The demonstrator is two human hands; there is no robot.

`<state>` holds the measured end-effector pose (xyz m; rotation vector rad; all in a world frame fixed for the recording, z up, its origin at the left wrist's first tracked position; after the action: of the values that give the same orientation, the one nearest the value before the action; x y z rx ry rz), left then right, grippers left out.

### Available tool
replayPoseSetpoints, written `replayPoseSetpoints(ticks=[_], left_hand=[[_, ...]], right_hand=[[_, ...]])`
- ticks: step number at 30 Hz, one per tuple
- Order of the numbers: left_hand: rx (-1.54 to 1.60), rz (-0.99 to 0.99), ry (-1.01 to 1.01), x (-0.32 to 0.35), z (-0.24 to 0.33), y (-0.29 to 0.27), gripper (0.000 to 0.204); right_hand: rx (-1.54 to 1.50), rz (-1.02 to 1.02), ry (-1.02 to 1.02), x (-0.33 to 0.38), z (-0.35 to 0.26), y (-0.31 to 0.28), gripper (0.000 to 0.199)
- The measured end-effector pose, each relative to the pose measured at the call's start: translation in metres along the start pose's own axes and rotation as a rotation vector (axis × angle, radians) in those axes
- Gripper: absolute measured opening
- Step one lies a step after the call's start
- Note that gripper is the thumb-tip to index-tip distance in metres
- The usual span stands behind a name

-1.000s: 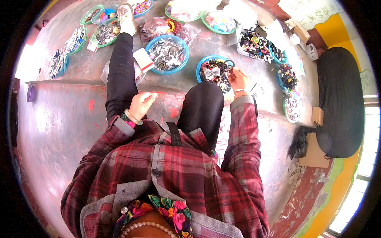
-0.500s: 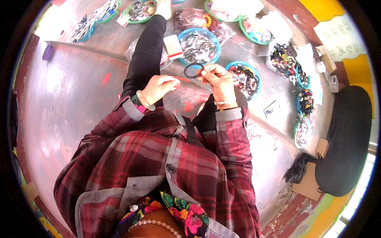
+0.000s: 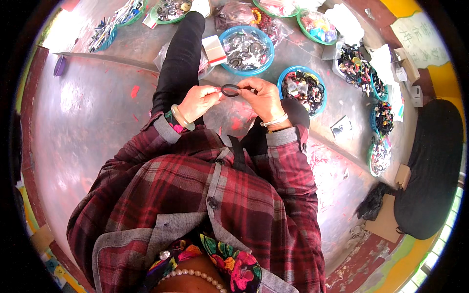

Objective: The person sits on the floor and packs small hair accessories into clear plastic bags. They pick up items from blue bowls, place them into bags, and seal them. The person handles hair ties and clips one by one, organizing them into individual packages.

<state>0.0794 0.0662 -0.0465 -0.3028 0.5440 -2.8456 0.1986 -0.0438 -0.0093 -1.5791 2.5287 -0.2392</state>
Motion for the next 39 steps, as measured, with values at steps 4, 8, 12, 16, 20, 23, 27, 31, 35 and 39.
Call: replayPoseSetpoints(ticks=[4,8,12,16,20,23,27,31,35,39], left_hand=[[-0.127,0.001,0.040,-0.001,0.001,-0.001,0.021],[-0.113,0.033,0.150,0.002,0.006,0.000,0.022],[-0.178,0.020,0.199,0.003,0.016,0.002,0.023],[-0.185,-0.037,0.189,0.004,0.020,0.008,0.024],[0.105,-0.120,0.075,0.002,0.001,0.017,0.027],[0.377,-0.137,-0.005,0.000,-0.008,0.021,0.030],[0.585,-0.136,-0.039,0.001,-0.008,0.023,0.031],[0.640,-0.184,-0.042,0.002,-0.004,0.025,0.032],[0.730,-0.155,-0.042,0.005,0.004,0.017,0.031],[0.937,-0.091,-0.059,0.003,0.011,0.006,0.029]], right_hand=[[0.141,-0.004,-0.026,0.000,-0.010,0.000,0.014],[0.378,0.003,-0.160,0.001,-0.024,0.001,0.017],[0.513,-0.032,-0.238,0.002,-0.032,0.006,0.017],[0.609,-0.050,-0.290,0.003,-0.038,0.012,0.016],[0.643,-0.070,-0.325,0.003,-0.036,0.015,0.015],[0.623,-0.055,-0.320,0.003,-0.038,0.014,0.016],[0.605,-0.049,-0.339,0.004,-0.043,0.013,0.017],[0.594,-0.042,-0.387,0.005,-0.047,0.013,0.018],[0.207,0.063,-0.058,0.001,-0.032,0.000,0.019],[-0.043,0.007,0.082,-0.001,-0.001,-0.003,0.023]])
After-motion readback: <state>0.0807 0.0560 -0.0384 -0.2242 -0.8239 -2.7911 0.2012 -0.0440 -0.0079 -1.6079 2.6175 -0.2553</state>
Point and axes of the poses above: each hand's wrist, its own x-axis away from the middle knuckle, its own y-axis out of the palm, z = x × y, the point moved 8 cm from there along -x, towards the middle knuckle, and after that the axes turned 7 degrees about -z, right-handed, at the moved point
